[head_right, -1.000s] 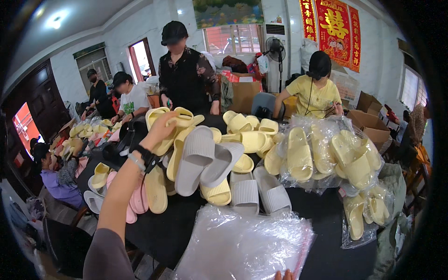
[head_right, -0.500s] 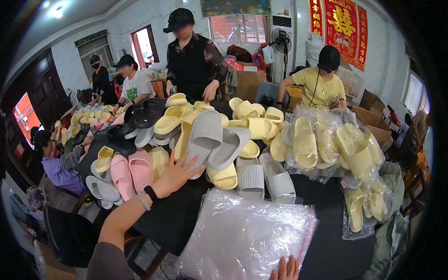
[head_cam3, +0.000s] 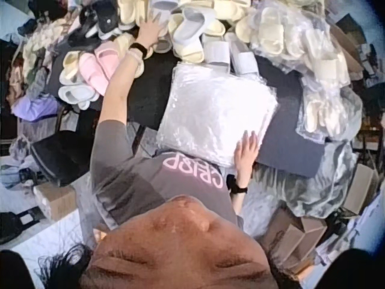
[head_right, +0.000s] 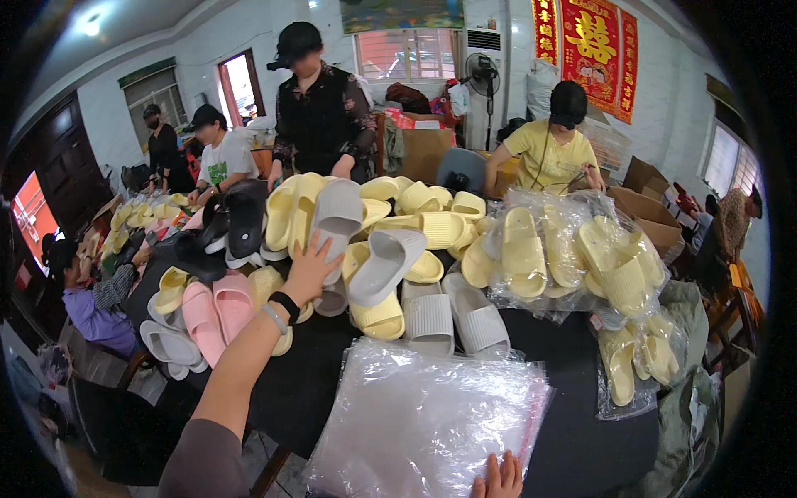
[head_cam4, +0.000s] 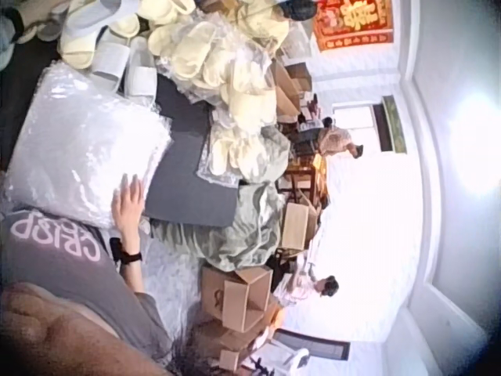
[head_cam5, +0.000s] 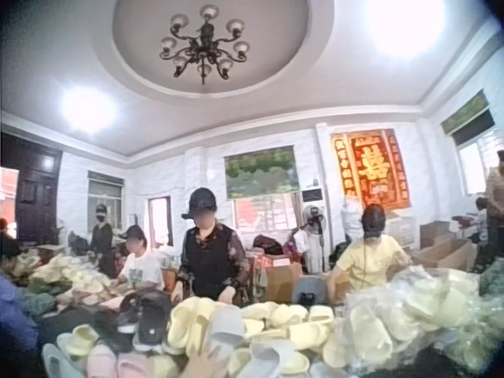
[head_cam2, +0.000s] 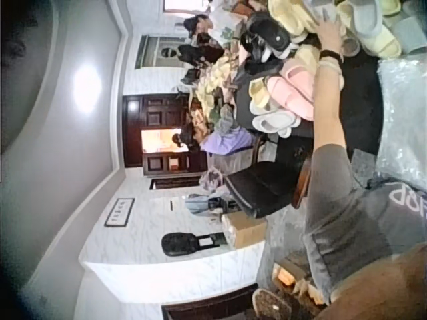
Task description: Packaging pairs of yellow sandals into clear plastic bags in a production facility.
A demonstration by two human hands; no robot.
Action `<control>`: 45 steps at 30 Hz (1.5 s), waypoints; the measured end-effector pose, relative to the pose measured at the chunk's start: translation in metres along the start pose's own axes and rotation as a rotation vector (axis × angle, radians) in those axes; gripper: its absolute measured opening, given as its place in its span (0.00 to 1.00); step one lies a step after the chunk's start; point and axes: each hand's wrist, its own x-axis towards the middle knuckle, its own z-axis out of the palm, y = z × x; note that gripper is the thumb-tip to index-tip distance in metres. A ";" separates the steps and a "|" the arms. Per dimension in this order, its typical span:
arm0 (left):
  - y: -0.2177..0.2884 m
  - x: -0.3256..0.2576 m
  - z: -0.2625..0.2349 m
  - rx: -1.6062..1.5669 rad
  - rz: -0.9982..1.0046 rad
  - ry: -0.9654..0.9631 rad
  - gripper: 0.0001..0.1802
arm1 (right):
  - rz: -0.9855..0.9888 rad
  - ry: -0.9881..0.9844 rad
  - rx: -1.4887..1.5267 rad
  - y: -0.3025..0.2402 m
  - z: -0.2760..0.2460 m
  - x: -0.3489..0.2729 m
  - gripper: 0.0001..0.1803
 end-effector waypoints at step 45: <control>0.076 0.005 -0.022 -0.304 0.385 -0.112 0.37 | 0.133 -0.033 0.116 -0.007 0.002 0.001 0.28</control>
